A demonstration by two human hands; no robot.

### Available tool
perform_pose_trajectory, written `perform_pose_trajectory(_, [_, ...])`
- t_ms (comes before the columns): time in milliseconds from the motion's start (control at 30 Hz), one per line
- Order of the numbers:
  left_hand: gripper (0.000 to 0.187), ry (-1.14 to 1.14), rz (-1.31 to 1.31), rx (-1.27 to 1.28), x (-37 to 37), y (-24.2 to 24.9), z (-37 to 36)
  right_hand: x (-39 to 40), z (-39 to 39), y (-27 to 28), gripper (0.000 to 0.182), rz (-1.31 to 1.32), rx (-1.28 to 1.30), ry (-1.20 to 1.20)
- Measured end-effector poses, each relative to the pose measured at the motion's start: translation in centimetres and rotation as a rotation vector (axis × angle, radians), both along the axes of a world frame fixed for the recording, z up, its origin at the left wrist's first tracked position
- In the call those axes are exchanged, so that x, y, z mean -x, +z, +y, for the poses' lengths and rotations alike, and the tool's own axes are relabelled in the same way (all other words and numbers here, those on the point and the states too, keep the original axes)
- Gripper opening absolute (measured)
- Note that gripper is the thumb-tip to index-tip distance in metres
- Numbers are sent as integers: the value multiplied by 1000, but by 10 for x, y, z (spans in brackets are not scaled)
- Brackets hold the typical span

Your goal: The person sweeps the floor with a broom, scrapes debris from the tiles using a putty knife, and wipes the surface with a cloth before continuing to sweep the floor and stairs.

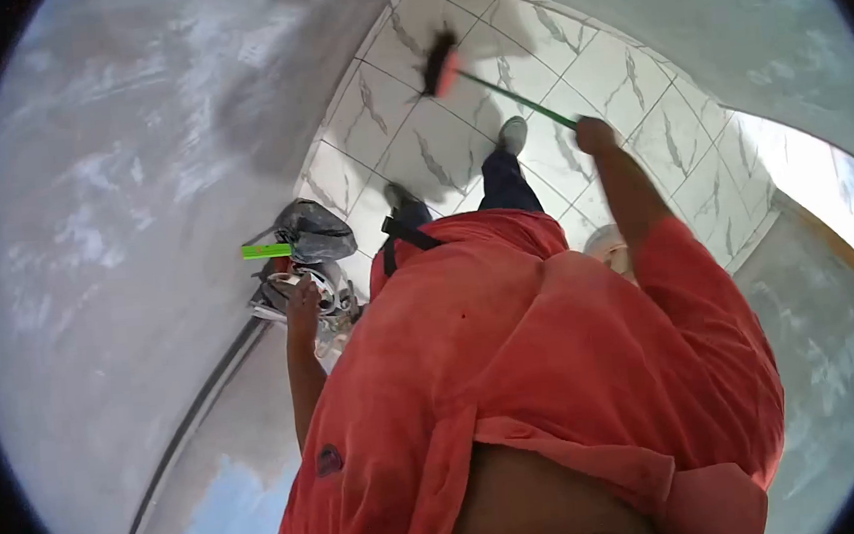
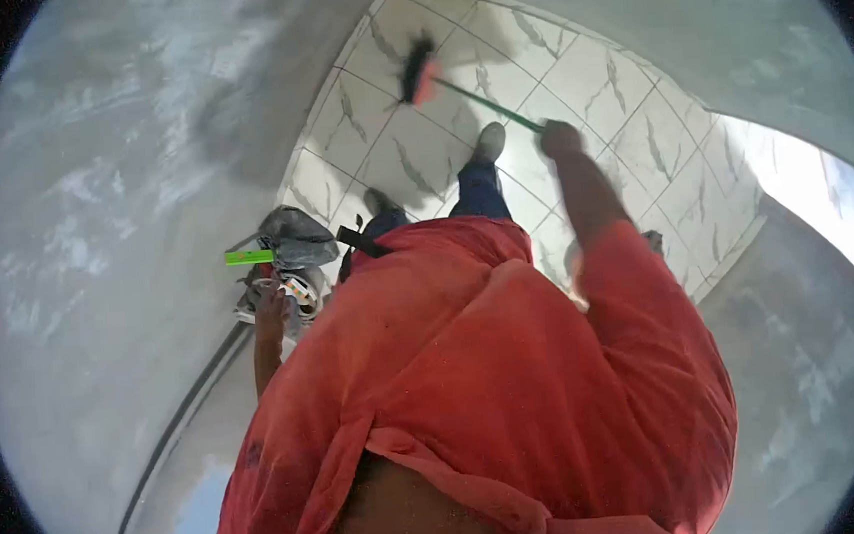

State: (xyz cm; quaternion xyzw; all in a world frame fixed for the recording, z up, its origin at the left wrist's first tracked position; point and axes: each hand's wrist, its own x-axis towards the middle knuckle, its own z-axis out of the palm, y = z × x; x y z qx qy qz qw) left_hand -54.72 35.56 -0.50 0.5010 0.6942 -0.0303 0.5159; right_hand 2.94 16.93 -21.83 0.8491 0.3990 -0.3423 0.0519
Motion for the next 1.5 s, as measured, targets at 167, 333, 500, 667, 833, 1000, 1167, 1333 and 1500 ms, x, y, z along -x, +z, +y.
perform_pose_trajectory(167, [37, -754, 106, -398, 48, -90, -14, -146, -180, 86, 28, -146, 556, -257])
perform_pose_trajectory(333, [39, -88, 6, 67, -34, -72, 10, -140, -204, 162, 28, -253, 599, -350])
perform_pose_trajectory(500, [38, -250, -73, -37, -59, -95, 46, -82, -117, 195, 21, -117, 327, -133])
perform_pose_trajectory(667, [40, -531, -102, 33, -74, -104, 127, -39, 87, 76, 28, -76, 38, -23])
perform_pose_trajectory(833, [41, -323, 54, 91, -128, -49, 260, -83, 182, 43, 30, -17, 220, -300])
perform_pose_trajectory(1000, [46, -222, 43, 74, -177, -13, 347, -136, 41, 45, 34, 8, 499, -643])
perform_pose_trajectory(1167, [39, -289, -31, 145, -191, -43, 374, -97, -19, 75, 32, -87, 455, -861])
perform_pose_trajectory(1333, [42, -384, 5, 170, -224, -51, 360, -23, -13, 122, 20, 1, 235, -244])
perform_pose_trajectory(1500, [45, -412, -36, 191, -243, -48, 344, 9, 100, 1, 21, 143, -76, -119])
